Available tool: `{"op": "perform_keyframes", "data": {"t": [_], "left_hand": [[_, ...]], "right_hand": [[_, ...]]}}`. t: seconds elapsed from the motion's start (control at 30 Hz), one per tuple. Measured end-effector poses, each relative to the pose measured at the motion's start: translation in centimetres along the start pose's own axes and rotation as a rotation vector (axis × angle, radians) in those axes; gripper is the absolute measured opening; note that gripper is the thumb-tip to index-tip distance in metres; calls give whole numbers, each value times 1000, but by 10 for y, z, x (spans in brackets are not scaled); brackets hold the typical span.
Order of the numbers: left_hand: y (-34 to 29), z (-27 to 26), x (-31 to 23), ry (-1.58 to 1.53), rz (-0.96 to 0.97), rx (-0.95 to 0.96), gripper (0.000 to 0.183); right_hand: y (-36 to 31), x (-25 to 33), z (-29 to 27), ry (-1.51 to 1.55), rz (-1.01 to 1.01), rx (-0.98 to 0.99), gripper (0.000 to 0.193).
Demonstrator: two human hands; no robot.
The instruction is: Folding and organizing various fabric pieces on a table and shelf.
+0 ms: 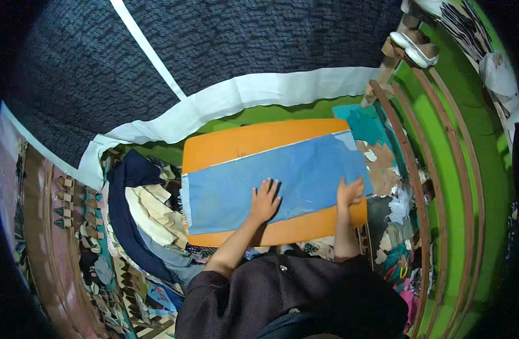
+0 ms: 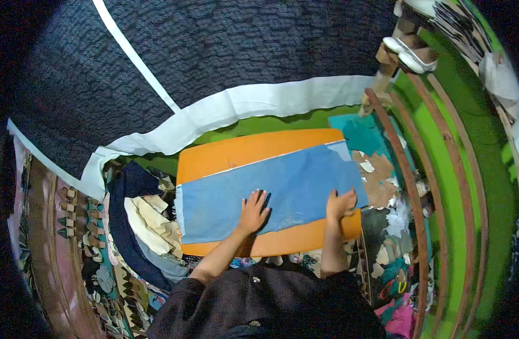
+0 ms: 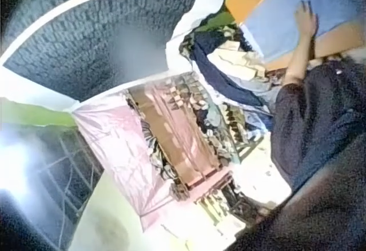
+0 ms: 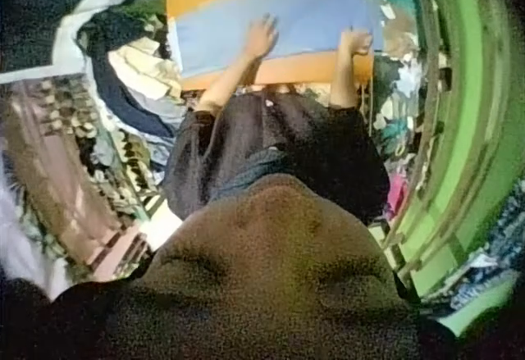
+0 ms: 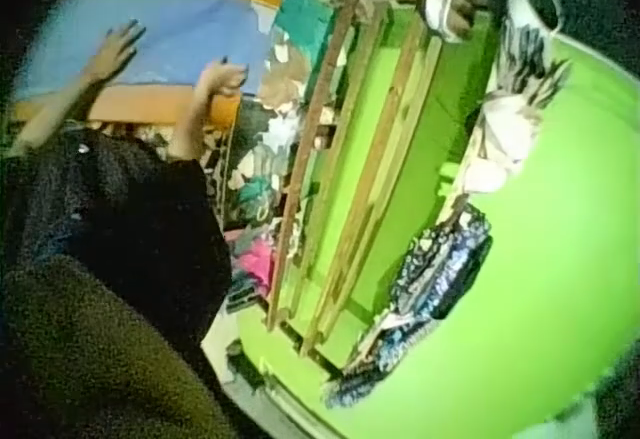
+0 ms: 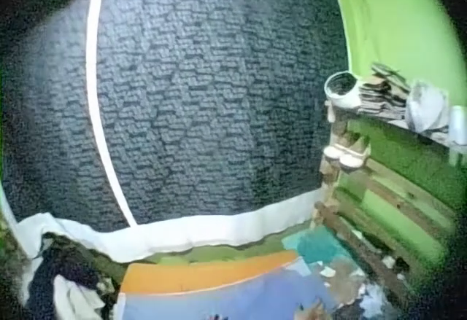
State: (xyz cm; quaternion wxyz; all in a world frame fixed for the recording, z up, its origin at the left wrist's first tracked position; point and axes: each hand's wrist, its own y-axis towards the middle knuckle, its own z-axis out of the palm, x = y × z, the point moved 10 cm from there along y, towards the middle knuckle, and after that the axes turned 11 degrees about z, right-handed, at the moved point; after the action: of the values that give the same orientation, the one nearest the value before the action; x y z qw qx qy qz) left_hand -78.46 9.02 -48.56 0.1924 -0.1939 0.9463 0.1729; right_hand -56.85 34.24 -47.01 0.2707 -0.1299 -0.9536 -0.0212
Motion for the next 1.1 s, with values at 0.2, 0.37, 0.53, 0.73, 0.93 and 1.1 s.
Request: {"op": "perform_keyframes", "data": {"t": [0.2, 0.37, 0.53, 0.73, 0.93, 1.1], "left_hand": [[-28, 57, -16, 105, 46, 143, 61], [-28, 61, -11, 122, 50, 223, 60], [-30, 57, -5, 101, 26, 217, 56], [-25, 49, 27, -451, -146, 145, 44], [-47, 34, 53, -1668, -760, -228, 71], [-84, 81, 89, -1471, -1010, -103, 56]], "right_hand": [[5, -84, 17, 78, 191, 141, 59], [15, -99, 34, 287, 448, 277, 55], [18, -76, 64, 739, 613, 490, 31], [-19, 29, 49, 963, -58, 622, 28], [-211, 112, 19, 347, -1101, 1011, 34], [-275, 34, 65, -295, -1302, 1122, 45]]}}
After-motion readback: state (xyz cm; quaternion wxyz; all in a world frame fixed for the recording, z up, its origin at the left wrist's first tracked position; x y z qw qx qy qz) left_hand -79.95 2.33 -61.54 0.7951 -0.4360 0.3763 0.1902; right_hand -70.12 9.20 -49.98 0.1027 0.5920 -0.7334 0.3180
